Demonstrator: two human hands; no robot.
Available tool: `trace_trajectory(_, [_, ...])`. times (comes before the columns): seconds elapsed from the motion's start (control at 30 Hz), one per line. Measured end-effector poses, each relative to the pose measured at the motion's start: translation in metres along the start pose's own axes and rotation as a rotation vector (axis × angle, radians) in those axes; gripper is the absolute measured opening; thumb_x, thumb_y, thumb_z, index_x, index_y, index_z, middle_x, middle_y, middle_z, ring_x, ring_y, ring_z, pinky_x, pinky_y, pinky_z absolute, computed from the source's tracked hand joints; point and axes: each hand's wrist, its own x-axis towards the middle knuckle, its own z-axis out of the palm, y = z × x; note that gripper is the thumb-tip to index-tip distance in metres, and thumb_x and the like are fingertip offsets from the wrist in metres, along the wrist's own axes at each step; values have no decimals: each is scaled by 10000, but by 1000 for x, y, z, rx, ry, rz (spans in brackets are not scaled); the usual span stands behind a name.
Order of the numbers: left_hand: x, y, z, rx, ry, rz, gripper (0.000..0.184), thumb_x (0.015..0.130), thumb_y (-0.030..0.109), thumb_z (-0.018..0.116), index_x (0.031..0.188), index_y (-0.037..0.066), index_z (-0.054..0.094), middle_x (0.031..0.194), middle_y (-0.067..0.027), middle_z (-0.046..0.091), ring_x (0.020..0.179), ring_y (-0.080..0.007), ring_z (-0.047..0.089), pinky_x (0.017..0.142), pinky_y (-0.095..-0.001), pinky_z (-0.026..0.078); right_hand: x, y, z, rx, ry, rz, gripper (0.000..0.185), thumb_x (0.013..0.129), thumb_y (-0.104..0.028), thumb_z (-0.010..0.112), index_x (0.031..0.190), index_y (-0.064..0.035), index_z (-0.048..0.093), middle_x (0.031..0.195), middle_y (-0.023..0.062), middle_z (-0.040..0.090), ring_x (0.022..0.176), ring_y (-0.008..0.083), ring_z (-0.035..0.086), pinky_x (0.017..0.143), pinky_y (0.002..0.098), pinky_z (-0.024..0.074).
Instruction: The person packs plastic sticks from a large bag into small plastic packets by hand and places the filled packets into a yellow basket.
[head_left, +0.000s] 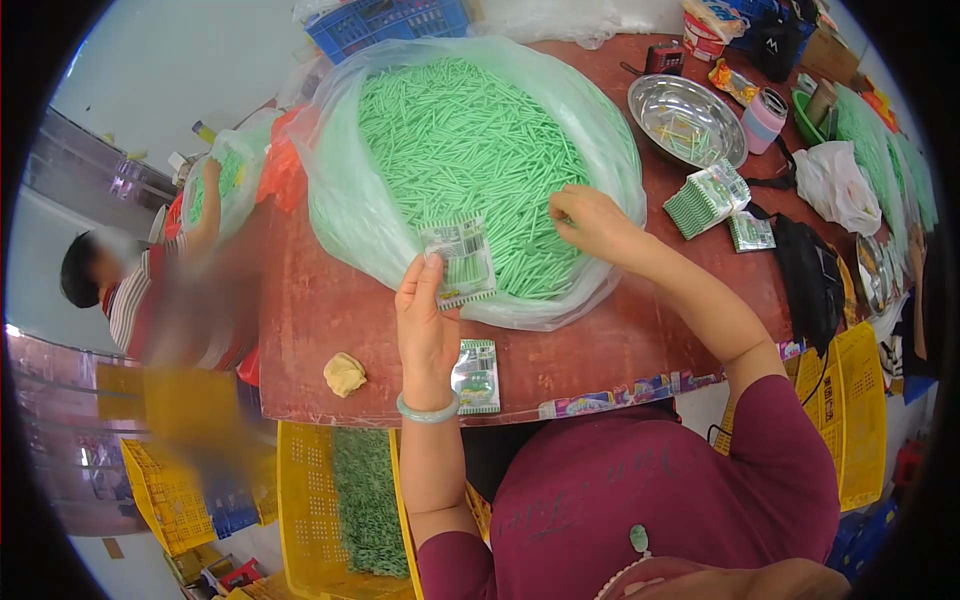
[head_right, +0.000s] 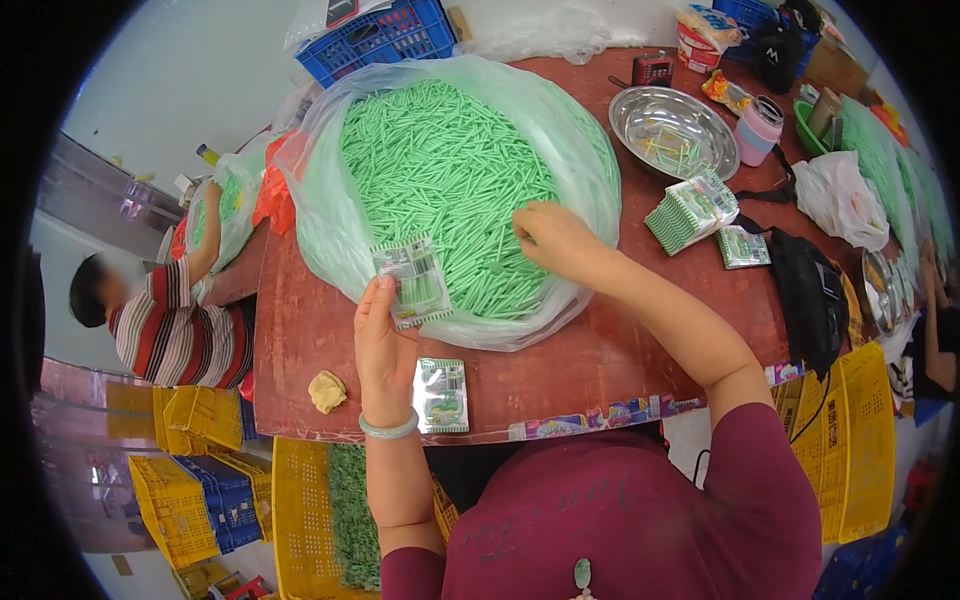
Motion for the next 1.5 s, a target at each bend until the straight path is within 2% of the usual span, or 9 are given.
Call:
trace_trajectory(0.2, [0,-9,-3,-22,-30,-102,213,982,197,589,1113,38,642,1072,-41,672,984,-134,626,857,-314,526,9,-15,8,-257,-108,-353,102,760,-16,596,860,-31,581,899,106,553,919,277,565,748,384,506])
trace_trajectory(0.43, [-2,-13,1,-14,-65,-138,213,983,186,589,1127,34,630,1101,-48,662,994,-126,618,854,-306,518,12,-14,-4,-290,-69,-318,81,766,-23,597,847,-17,601,909,100,590,952,284,566,747,380,520])
trace_trajectory(0.53, [-5,-16,5,22,-106,-124,197,984,166,583,1109,22,635,1075,-47,673,962,-122,630,840,-292,520,15,-22,-24,-150,-18,-125,171,798,-12,606,965,-21,641,865,100,623,876,249,599,718,344,514])
trace_trajectory(0.6, [-7,-20,8,86,-145,-137,186,987,151,576,1091,11,642,1047,-52,685,929,-119,644,822,-281,526,15,-43,-49,400,-90,122,251,837,-26,622,1082,-48,674,846,71,657,801,173,615,712,297,508])
trace_trajectory(0.7, [-9,-26,14,35,-154,-173,198,991,154,567,1093,4,646,1040,-59,692,920,-121,652,809,-276,531,17,-56,-57,714,23,138,265,860,-56,641,1120,-53,690,875,34,662,772,104,595,726,254,498])
trace_trajectory(0.83, [-10,-31,18,9,-176,-192,219,998,168,557,1106,-1,645,1052,-67,692,925,-125,655,807,-277,533,17,-74,-64,828,95,181,175,887,-60,654,1049,-27,711,942,20,678,833,82,602,728,238,497])
trace_trajectory(1.1, [-13,-30,17,9,-185,-217,255,1009,196,542,1118,-11,640,1059,-67,689,944,-126,652,818,-284,533,13,-82,-43,1009,192,190,152,865,-56,692,998,-30,623,864,4,638,788,67,590,705,222,482])
trace_trajectory(1.43, [-10,-33,14,-14,-168,-210,235,1010,202,541,1109,14,641,1059,-48,682,940,-121,646,824,-284,527,6,-81,-24,941,63,205,139,882,-116,689,977,-18,664,977,30,664,889,96,592,773,253,485])
trace_trajectory(1.5, [-10,-32,15,-67,-144,-218,232,1009,205,543,1126,25,632,1081,-41,675,954,-119,639,828,-286,524,3,-79,-14,632,154,-19,195,916,-188,653,1014,-27,702,1045,59,672,995,121,576,819,286,482])
